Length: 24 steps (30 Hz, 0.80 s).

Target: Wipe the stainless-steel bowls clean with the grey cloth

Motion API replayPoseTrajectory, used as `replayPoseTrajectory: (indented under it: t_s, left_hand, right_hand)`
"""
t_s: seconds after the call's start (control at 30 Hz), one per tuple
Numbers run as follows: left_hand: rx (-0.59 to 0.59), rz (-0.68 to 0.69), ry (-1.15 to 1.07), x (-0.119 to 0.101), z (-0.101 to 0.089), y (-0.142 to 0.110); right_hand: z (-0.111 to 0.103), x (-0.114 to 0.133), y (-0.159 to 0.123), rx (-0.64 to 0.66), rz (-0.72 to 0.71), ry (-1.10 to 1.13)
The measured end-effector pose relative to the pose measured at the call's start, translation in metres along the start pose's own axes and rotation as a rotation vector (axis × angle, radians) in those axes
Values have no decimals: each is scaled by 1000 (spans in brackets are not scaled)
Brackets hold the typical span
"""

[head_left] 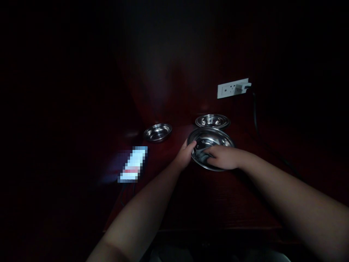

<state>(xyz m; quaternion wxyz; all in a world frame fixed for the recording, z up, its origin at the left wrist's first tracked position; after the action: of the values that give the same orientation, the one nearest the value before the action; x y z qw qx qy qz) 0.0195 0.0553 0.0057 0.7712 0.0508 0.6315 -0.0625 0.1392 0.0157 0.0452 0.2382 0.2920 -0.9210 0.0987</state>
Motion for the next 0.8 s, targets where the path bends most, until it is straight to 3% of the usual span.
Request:
replayPoseTrajectory:
  t_s: [0.33,0.5,0.67,0.8]
  left_hand:
    - [4,25,-17,-1,0,1]
    - [-12,-22,-7,-2,1,-2]
    - [-24,-48,2,-4,1,-5]
    - [-15,-41,32,-5,1,-6]
  right_hand:
    - [3,9,1,-83,-145,25]
    - [1,10,4,-224,-235,-42]
    - [-3,3,6,-340,-185,-116]
    - [-8,-6,7,-382,-52,-179]
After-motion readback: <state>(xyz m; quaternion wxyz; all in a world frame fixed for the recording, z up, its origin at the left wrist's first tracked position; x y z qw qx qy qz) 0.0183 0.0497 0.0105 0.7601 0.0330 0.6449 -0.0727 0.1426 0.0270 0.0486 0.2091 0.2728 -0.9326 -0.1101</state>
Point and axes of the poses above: each hand's wrist, its own y-axis towards the middle knuckle, its own z-axis out of the palm, x = y × z, the point moved 5 cm from there along y, towards the middle knuckle, and after that the axes turned 8 degrees about y, right-handed, at the moved point
